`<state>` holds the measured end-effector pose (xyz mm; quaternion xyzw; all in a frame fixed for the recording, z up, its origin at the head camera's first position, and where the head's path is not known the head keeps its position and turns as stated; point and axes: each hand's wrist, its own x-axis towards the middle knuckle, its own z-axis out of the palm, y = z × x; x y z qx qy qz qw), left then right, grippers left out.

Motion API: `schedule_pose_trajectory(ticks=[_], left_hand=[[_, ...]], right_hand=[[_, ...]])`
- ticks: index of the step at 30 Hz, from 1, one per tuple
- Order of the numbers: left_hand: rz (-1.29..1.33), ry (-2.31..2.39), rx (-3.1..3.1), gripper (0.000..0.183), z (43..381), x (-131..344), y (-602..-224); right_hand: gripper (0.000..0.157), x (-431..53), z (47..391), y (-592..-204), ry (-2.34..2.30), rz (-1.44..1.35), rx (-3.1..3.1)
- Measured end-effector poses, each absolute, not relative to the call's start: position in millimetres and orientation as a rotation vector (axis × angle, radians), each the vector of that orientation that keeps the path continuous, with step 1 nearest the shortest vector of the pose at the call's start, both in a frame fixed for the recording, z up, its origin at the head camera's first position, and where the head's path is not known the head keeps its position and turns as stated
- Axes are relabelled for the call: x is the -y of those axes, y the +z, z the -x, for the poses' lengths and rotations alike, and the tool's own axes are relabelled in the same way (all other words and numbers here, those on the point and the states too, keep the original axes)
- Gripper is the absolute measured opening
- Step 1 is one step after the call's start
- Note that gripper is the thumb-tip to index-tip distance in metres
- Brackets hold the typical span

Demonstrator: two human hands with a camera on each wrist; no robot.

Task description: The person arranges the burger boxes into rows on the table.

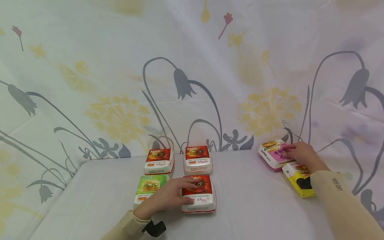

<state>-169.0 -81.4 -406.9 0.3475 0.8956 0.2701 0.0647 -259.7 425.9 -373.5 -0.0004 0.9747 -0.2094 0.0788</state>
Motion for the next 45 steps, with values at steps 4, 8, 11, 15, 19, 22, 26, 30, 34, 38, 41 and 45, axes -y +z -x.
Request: schedule_pose_trajectory(ticks=[4,8,11,15,19,22,26,30,34,38,41,45], left_hand=[[-1.045,0.816,-2.705,0.047,168.5,80.9,-407.0],[-1.026,0.816,-2.706,0.047,167.8,80.9,-407.2],[-1.021,0.811,-2.712,0.047,167.4,81.1,-407.3],[-1.019,0.807,-2.716,0.046,166.9,81.4,-407.0],[-1.004,0.807,-2.716,0.046,166.4,81.7,-406.5],[-0.996,0.797,-2.718,0.046,166.2,81.2,-406.1],[-0.991,0.779,-2.719,0.045,166.2,80.3,-405.4],[-0.996,0.770,-2.718,0.045,166.9,80.0,-405.2],[-1.012,0.772,-2.716,0.045,168.6,80.3,-405.8],[-1.027,0.777,-2.720,0.045,169.1,81.0,-405.8],[-1.027,0.776,-2.724,0.045,168.6,81.3,-405.4],[-1.022,0.787,-2.720,0.046,169.3,81.8,-405.2]], right_hand=[[0.055,-415.3,262.9,-377.0,-0.621,0.079,-2.924],[0.054,-401.9,267.1,-383.5,-0.613,0.132,-2.939],[0.052,-390.0,267.0,-388.7,-0.639,0.178,-2.958],[0.047,-373.2,263.9,-392.6,-0.721,0.219,-2.957],[0.045,-359.2,261.7,-395.0,-0.787,0.257,-2.952],[0.047,-352.1,260.6,-399.3,-0.817,0.282,-2.968],[0.046,-343.0,258.7,-405.4,-0.855,0.304,-2.995],[0.045,-332.1,255.2,-408.0,-0.839,0.350,-3.040],[0.050,-321.5,250.4,-409.7,-0.842,0.304,-3.017],[0.052,-313.5,247.6,-416.4,-0.864,0.289,-3.028],[0.051,-308.0,246.0,-421.8,-0.886,0.296,-3.066],[0.051,-299.2,242.2,-424.6,-0.913,0.271,-3.084]])
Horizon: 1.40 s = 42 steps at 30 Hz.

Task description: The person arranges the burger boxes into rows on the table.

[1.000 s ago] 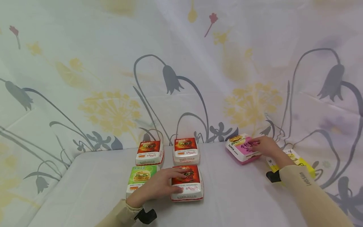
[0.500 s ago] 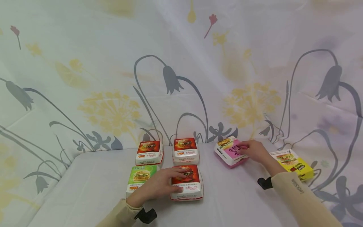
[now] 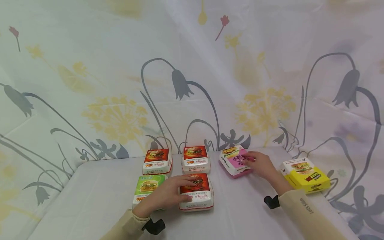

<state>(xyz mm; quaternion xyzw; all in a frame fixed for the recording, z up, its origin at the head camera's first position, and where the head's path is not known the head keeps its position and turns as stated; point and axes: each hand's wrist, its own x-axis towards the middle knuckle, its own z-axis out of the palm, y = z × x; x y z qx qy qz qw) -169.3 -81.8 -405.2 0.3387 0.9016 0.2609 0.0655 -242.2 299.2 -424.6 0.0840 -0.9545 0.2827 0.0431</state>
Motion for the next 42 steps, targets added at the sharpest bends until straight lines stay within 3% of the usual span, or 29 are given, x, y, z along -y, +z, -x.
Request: schedule_pose_trajectory(ticks=[26,35,42], left_hand=[[-1.101,0.711,-2.741,0.041,181.3,82.6,-397.8],[-1.152,0.929,-2.626,0.035,205.2,53.1,-375.9],[-1.038,1.044,-2.544,0.036,227.5,19.2,-363.4]], right_hand=[[0.050,-267.6,235.5,-428.5,0.906,-0.068,2.874],[0.053,-272.4,230.3,-426.4,0.955,-0.091,2.894],[0.054,-270.2,227.0,-421.0,0.992,-0.068,2.912]])
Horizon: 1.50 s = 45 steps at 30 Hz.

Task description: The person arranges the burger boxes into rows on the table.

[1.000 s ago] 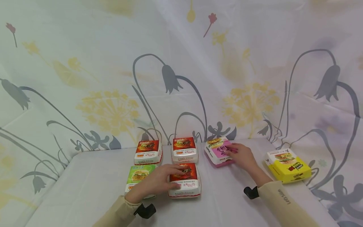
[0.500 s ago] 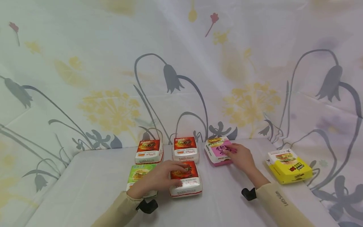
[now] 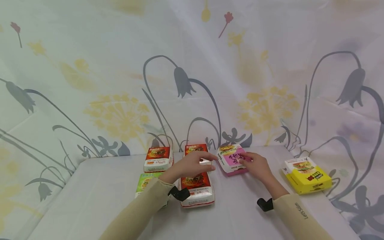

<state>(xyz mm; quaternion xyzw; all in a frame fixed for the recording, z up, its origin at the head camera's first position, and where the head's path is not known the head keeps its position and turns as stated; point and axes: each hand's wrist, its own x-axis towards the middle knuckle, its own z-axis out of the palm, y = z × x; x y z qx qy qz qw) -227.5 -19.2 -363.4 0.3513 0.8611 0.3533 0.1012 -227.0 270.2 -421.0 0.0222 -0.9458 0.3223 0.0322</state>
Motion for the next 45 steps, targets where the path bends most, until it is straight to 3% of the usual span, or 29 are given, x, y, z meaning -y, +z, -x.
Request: schedule_pose_trajectory(ticks=[18,27,39,45], left_hand=[[-0.748,1.160,-2.542,0.040,256.6,-51.5,-392.3],[-0.730,1.012,-2.613,0.040,256.5,-58.4,-394.5],[-0.702,0.864,-2.724,0.040,255.9,-59.4,-396.8],[-0.716,0.742,-2.809,0.036,257.2,-62.7,-395.2]], right_hand=[[0.060,-276.7,227.0,-424.3,0.970,-0.053,2.902],[0.061,-276.6,228.2,-427.1,0.967,-0.075,2.902],[0.042,-278.6,220.0,-429.1,0.970,-0.079,2.851],[0.049,-279.7,217.8,-432.1,0.988,-0.001,2.864]])
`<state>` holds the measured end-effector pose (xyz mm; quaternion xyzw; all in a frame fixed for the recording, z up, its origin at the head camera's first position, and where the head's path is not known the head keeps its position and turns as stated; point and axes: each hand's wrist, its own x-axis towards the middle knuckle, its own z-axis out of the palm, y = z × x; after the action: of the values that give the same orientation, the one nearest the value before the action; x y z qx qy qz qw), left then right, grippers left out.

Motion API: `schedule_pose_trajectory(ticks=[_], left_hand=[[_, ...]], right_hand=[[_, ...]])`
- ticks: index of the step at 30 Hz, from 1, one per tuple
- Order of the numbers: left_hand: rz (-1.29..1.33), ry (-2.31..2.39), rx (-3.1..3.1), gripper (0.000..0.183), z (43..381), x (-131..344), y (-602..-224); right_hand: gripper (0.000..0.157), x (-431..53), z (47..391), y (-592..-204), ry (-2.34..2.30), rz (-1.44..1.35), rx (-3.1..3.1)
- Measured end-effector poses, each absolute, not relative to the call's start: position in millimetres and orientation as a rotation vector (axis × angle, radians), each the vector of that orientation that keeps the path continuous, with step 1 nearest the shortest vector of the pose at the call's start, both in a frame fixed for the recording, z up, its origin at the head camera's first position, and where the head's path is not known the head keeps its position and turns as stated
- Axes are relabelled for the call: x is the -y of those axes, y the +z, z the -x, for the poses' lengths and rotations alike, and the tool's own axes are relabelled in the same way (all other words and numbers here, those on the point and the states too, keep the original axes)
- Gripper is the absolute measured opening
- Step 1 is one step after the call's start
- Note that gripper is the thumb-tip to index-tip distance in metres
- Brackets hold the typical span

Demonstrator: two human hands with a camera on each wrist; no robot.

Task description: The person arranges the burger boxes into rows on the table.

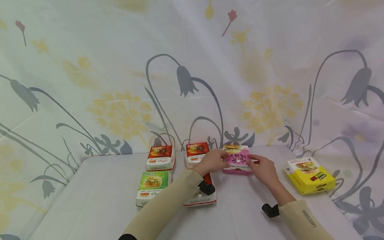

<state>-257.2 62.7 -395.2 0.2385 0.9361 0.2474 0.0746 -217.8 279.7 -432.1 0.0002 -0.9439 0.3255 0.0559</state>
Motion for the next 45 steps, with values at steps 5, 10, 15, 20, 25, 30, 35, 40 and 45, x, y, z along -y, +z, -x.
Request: schedule_pose_trajectory(ticks=[5,10,15,20,25,30,35,40,45], left_hand=[[-0.757,0.639,-2.818,0.038,255.3,-65.3,-393.2],[-0.777,0.577,-2.816,0.047,255.4,-67.7,-395.0],[-0.791,0.534,-2.813,0.050,256.1,-66.9,-395.9],[-0.770,0.528,-2.802,0.052,252.8,-65.5,-391.7],[-0.752,0.535,-2.794,0.051,251.2,-65.2,-390.8],[-0.809,0.474,-2.854,0.047,255.9,-65.4,-388.7],[-0.817,0.419,-2.878,0.045,267.8,-63.3,-387.4],[-0.846,0.388,-2.807,0.046,274.8,-60.2,-388.4],[-0.843,0.403,-2.756,0.048,273.2,-55.8,-382.7]], right_hand=[[0.053,-280.6,215.4,-430.7,0.961,-0.061,2.835],[0.054,-279.7,215.1,-429.8,0.945,-0.178,2.788],[0.061,-281.2,217.1,-429.4,0.977,-0.226,2.802],[0.073,-285.3,222.4,-429.3,1.016,-0.280,2.846],[0.079,-287.9,222.8,-430.7,1.105,-0.257,2.903],[0.080,-289.4,222.6,-434.3,1.141,-0.218,2.919],[0.082,-290.0,226.0,-436.2,1.142,-0.231,2.898],[0.084,-289.5,230.0,-436.1,1.169,-0.253,2.908],[0.083,-287.6,232.1,-435.7,1.195,-0.264,2.909]])
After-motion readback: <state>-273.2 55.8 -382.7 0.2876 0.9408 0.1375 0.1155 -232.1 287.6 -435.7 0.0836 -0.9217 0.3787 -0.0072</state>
